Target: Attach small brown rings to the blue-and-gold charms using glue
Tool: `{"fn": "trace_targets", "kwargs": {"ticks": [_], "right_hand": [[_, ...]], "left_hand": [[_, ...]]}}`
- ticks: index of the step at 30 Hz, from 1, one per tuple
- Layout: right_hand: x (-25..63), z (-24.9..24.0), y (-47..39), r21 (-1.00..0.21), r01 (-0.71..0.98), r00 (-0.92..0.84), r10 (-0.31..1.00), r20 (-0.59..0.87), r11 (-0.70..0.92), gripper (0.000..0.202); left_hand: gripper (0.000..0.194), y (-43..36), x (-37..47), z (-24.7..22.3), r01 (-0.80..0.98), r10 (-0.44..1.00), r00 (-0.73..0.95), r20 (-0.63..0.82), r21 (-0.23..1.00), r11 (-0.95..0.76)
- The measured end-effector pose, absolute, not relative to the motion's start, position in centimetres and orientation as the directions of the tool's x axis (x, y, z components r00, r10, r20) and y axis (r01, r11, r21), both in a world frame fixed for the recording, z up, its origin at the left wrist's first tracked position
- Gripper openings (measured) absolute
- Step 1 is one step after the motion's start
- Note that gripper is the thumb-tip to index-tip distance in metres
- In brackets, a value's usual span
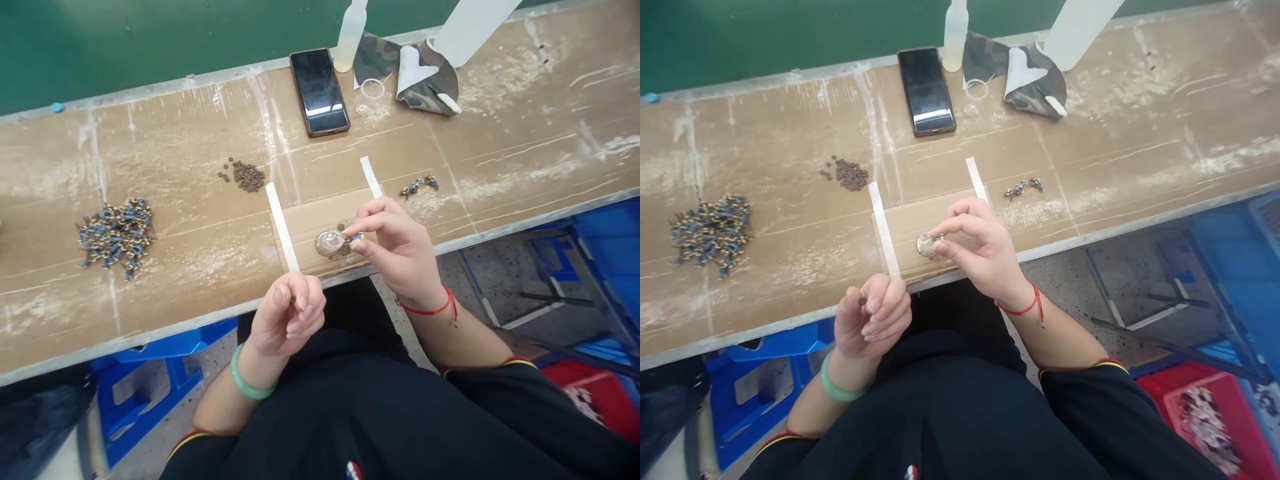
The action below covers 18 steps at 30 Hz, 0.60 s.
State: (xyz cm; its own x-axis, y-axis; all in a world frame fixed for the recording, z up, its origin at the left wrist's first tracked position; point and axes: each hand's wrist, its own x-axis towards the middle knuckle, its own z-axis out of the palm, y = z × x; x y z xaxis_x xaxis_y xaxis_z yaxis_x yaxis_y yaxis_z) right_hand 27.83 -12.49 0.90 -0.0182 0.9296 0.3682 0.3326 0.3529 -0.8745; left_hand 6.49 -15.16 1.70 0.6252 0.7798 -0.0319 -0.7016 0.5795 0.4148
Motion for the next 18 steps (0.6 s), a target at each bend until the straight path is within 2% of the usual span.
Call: {"fn": "trace_targets", "kwargs": {"ticks": [5, 11, 18], "right_hand": [[28.9, 0.8, -12.1, -0.805, 0.469, -0.119, 0.929, 0.351, 0.364, 0.014], [28.5, 0.8, -12.3, -0.767, 0.492, -0.172, 0.91, 0.377, 0.411, 0.007], [28.2, 0.5, -12.3, -0.769, 0.515, -0.158, 0.924, 0.349, 0.378, 0.01]], "left_hand": [[0.049, -15.9, 6.6, 0.6, -0.716, 0.797, 0.601, -0.059, 0.404, 0.57], [0.054, -16.3, 6.7, -0.1, -0.685, 0.806, 0.576, -0.14, 0.455, 0.569], [0.057, -16.3, 6.9, -0.3, -0.684, 0.805, 0.578, -0.136, 0.458, 0.568]]}}
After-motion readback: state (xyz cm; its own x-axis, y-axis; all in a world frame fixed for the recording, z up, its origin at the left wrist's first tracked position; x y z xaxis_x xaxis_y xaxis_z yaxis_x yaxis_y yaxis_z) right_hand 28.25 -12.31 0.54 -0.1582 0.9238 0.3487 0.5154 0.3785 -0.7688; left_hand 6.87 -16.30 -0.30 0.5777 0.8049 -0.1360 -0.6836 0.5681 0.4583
